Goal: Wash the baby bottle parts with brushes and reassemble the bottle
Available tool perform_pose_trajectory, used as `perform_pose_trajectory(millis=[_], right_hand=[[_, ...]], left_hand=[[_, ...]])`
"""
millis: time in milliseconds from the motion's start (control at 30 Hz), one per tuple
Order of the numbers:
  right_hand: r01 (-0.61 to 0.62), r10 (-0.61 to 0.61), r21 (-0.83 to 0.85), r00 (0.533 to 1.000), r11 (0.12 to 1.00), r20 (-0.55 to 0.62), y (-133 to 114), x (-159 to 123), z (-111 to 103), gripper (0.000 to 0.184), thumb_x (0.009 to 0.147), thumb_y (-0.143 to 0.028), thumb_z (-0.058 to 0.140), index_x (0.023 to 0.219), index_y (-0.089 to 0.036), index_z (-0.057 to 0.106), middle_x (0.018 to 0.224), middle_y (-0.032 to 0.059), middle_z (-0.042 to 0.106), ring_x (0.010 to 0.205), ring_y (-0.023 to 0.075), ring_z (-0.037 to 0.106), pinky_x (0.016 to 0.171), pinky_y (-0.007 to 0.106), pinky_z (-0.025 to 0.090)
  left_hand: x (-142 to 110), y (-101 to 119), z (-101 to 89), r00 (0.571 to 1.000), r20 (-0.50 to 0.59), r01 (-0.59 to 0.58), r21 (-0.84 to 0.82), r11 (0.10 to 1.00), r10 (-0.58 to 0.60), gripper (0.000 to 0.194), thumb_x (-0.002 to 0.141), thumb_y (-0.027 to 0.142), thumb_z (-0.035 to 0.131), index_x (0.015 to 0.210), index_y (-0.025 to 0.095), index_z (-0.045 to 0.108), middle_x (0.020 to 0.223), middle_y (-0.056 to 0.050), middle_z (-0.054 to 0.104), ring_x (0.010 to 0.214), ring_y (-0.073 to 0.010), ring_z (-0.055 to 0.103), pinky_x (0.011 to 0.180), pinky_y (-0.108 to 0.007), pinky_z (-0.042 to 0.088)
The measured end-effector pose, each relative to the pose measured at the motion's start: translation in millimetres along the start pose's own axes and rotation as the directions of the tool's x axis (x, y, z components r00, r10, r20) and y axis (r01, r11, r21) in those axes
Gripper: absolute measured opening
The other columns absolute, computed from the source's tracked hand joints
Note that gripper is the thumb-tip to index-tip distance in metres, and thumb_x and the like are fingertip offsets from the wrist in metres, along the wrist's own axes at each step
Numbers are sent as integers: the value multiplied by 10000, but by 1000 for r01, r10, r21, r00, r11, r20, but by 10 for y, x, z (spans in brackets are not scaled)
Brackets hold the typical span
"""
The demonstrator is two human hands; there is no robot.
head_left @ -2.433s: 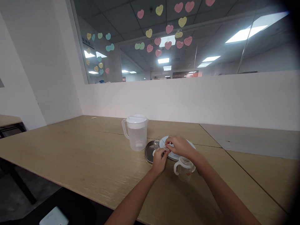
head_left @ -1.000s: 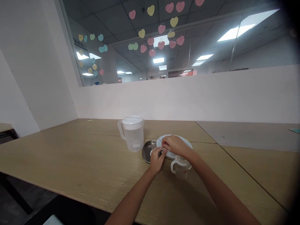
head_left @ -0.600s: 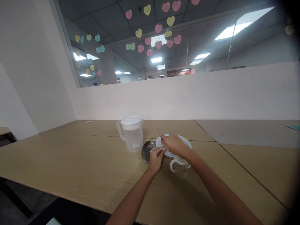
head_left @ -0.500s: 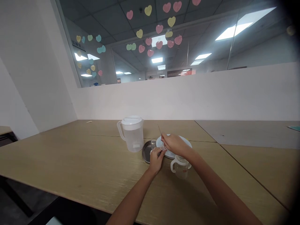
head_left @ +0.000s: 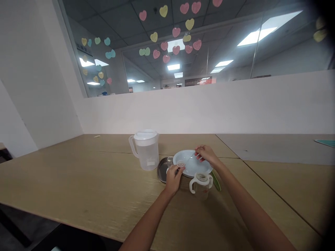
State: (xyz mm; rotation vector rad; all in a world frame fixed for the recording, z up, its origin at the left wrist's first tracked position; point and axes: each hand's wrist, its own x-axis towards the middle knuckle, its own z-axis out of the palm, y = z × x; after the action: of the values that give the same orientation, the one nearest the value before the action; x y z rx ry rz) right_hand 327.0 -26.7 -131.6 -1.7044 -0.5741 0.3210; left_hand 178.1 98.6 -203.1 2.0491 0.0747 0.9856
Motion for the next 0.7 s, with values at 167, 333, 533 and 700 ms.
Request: perform_pose_trajectory(millis=[167, 333, 533, 700], right_hand=[[-86, 86, 7, 995, 996, -40, 237, 109, -106, 124, 763, -189, 482, 867, -128, 511, 756, 68, 635, 490, 82, 553, 405, 182, 430], [-83, 73, -63, 987, 995, -144, 300, 145, -218, 288, 737, -113, 462, 1024, -107, 489, 733, 54, 638, 443, 75, 527, 415, 184, 429], [-41, -5, -222, 980, 974, -199, 193, 56, -235, 579, 711, -59, 433, 1277, -97, 319, 632, -5, 615, 350, 64, 448, 381, 176, 366], [157, -46, -276, 927, 948, 372, -121, -204, 87, 308, 696, -177, 530, 996, -155, 595, 734, 12, 643, 506, 87, 539, 421, 171, 388]], left_hand=[[-13, 0, -8, 1000, 13, 5, 20, 1000, -5, 280, 840, 392, 490, 914, 191, 670, 937, -50, 657, 894, -178, 572, 843, -312, 429], [-34, 20, -33, 1000, 28, -5, 30, 1000, 4, 291, 852, 395, 471, 932, 191, 661, 934, -51, 650, 888, -175, 564, 831, -303, 425], [-36, 52, -49, 998, 55, -39, 107, 994, 33, 303, 872, 396, 434, 941, 201, 656, 899, -43, 646, 870, -177, 541, 812, -305, 411], [-14, 16, -68, 997, 33, -81, 159, 984, 76, 270, 867, 373, 453, 974, 230, 656, 980, -43, 630, 947, -188, 516, 856, -327, 390]])
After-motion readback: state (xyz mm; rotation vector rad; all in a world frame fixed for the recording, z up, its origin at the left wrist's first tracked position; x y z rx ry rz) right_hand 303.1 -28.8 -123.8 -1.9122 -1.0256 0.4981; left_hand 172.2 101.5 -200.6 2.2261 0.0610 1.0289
